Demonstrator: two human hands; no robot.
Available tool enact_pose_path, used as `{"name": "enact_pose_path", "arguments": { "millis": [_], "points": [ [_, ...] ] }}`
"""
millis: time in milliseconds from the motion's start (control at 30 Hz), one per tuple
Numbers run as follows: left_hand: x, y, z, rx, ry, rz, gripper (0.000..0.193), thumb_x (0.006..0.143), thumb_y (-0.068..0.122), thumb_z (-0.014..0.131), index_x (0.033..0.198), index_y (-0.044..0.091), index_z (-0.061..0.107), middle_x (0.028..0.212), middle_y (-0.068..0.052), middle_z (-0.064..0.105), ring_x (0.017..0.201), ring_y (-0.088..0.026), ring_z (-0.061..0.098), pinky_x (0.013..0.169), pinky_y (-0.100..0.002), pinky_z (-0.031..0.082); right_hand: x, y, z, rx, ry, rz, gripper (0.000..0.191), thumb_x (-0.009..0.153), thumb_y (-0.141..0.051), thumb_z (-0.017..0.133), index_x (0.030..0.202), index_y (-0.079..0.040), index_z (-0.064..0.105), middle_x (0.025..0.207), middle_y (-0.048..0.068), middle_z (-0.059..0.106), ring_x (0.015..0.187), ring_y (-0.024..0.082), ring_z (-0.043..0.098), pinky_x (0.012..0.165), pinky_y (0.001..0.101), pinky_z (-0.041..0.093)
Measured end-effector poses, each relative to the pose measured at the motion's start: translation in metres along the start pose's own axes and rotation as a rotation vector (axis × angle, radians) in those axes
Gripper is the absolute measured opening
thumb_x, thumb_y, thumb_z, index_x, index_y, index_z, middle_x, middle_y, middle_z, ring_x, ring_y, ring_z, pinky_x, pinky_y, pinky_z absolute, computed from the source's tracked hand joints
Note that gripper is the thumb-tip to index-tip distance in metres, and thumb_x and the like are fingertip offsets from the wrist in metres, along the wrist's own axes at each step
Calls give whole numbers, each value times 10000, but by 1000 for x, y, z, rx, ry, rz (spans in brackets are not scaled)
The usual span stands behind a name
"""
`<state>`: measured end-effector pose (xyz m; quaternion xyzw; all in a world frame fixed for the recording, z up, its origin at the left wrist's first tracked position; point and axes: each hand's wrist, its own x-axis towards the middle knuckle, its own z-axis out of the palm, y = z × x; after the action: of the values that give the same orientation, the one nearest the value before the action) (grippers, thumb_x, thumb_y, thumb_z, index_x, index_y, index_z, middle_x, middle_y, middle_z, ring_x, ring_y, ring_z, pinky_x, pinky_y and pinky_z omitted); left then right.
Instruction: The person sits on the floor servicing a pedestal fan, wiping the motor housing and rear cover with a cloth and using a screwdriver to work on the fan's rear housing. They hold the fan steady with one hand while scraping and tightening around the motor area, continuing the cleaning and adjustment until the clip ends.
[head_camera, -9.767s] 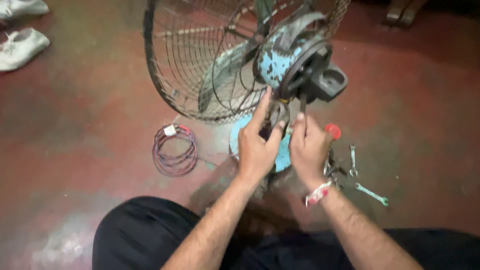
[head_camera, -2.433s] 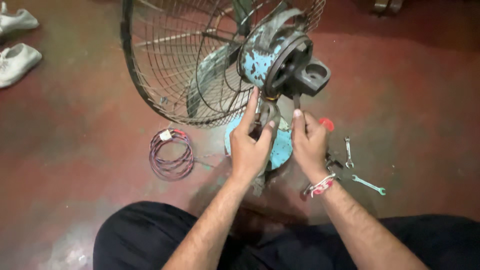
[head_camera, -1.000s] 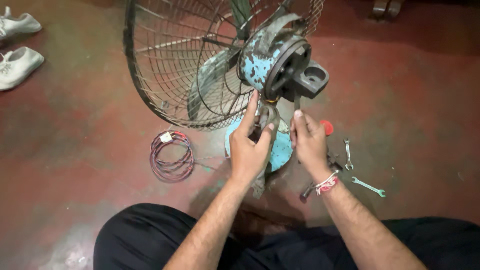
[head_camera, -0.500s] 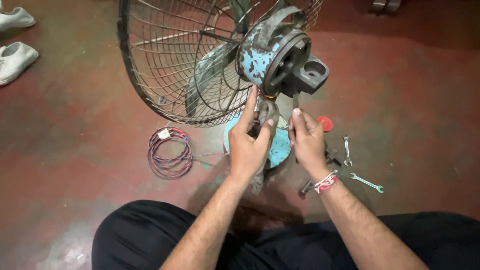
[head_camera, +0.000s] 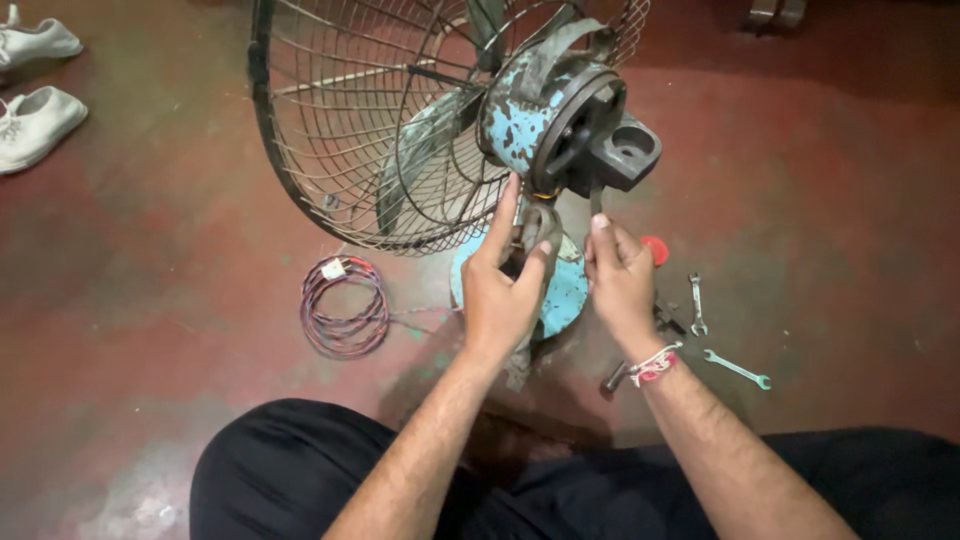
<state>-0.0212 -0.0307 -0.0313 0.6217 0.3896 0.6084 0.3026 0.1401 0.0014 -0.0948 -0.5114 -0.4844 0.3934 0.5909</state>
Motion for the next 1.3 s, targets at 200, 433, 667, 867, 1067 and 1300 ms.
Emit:
{"name": "enact_pose_path", "arguments": {
  "millis": [200, 433, 667, 867, 1067, 1300],
  "points": [
    [-1, 1, 0, 7, -20, -263, 756, 892, 55, 660, 1598, 164, 413, 1148, -109, 798, 818, -83, 612, 763, -251, 530, -8, 0, 1, 20, 7, -24, 467, 1100, -419, 505, 742, -120, 514, 579, -78, 426, 495, 26, 379, 457, 231, 303],
    [1, 0, -1, -6, -9, -92, 734, 924, 23, 659, 1606, 148, 416, 1262, -128, 745, 1023, -75, 639, 889, -248, 527, -1, 3, 2, 11, 17, -76, 450, 1107, -385, 498, 742, -121, 503, 573, -77, 436, 480, 29, 390, 450, 235, 312],
    [1, 2, 0, 8, -2, -80, 735, 915, 32, 666, 1597, 145, 416, 1277, -116, 758, 1030, -60, 675, 896, -242, 541, 3, 4, -1, 15, 1, -69, 470, 1110, -384, 504, 722, -119, 493, 568, -72, 436, 478, 32, 384, 445, 235, 293],
    [0, 1, 0, 15, -7, -142, 738, 908, 46, 673, 1592, 137, 412, 1280, -112, 757, 1034, -76, 666, 908, -251, 534, -1, 0, -1, 67, -25, -3, 458, 1100, -383, 506, 724, -123, 489, 555, -69, 436, 450, 39, 381, 421, 240, 300],
    [2, 2, -2, 20, -5, -42, 722, 930, 26, 663, 1601, 120, 414, 1376, -145, 709, 1163, -99, 670, 970, -266, 534, 2, -12, -1, -29, -18, -158, 454, 1119, -350, 512, 737, -104, 520, 586, -49, 492, 502, 42, 461, 471, 235, 375],
    [0, 3, -1, 42, -12, -144, 747, 912, 64, 675, 1600, 163, 401, 1243, -110, 760, 1022, -68, 697, 888, -245, 556, 3, -14, -4, 6, -31, -111, 457, 1121, -350, 509, 737, -103, 503, 582, -50, 475, 497, 47, 444, 467, 233, 364]
  ]
}}
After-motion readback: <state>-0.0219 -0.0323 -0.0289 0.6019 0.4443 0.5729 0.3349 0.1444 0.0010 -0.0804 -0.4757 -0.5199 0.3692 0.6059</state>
